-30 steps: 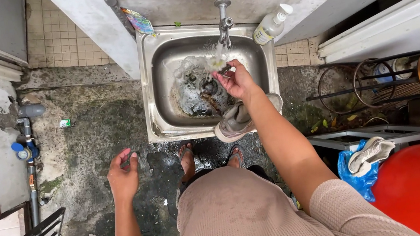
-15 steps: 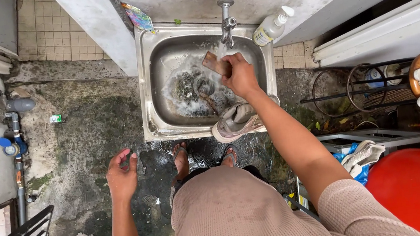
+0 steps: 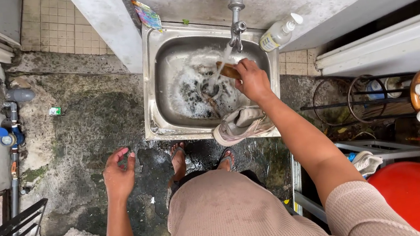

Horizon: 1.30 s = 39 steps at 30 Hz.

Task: The person washes a white sneaker in a stainless steel sink. They rinse the shoe, apply soap from a box, and scrub the exterior and sole with a brush. The person then rinses the shoe again under running water.

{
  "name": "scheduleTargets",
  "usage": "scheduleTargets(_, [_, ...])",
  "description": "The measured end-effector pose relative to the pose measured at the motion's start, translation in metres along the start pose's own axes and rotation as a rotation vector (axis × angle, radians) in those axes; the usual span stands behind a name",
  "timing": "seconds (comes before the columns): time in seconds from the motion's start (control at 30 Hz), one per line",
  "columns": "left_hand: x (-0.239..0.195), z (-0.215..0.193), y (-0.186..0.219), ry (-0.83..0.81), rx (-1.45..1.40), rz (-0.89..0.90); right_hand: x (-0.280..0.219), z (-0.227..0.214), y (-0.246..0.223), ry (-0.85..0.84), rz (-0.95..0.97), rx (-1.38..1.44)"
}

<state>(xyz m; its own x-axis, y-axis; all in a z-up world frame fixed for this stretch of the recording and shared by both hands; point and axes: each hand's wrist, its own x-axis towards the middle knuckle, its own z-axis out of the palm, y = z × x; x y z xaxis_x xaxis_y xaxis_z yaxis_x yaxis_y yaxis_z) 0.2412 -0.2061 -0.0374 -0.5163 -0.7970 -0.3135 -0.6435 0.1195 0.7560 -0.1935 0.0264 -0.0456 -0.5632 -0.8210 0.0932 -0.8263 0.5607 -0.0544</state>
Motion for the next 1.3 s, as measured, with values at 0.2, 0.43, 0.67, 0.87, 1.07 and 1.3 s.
scheduleTargets(0.2, [0.032, 0.017, 0.037, -0.007, -0.089, 0.035, -0.005, 0.056, 0.05, -0.323, 0.704, 0.34])
scheduleTargets(0.43, [0.157, 0.07, 0.169, 0.079, 0.179, 0.453, -0.018, 0.065, 0.068, -0.416, 0.688, 0.263])
scheduleTargets(0.67, [0.352, 0.125, 0.182, 0.362, 0.98, 1.064, -0.077, -0.052, 0.047, -0.059, 0.791, 0.842])
scheduleTargets(0.87, [0.291, 0.084, 0.227, 0.086, 1.048, 1.154, -0.186, -0.104, 0.047, 0.271, 0.958, 0.996])
scheduleTargets(1.07, [0.06, 0.021, 0.335, -0.46, 0.355, 0.627, -0.209, -0.156, -0.026, 0.398, 0.728, 0.775])
scheduleTargets(1.3, [-0.045, 0.184, 0.316, -0.799, -0.4, 0.108, -0.18, -0.16, -0.069, 0.328, 0.31, 0.907])
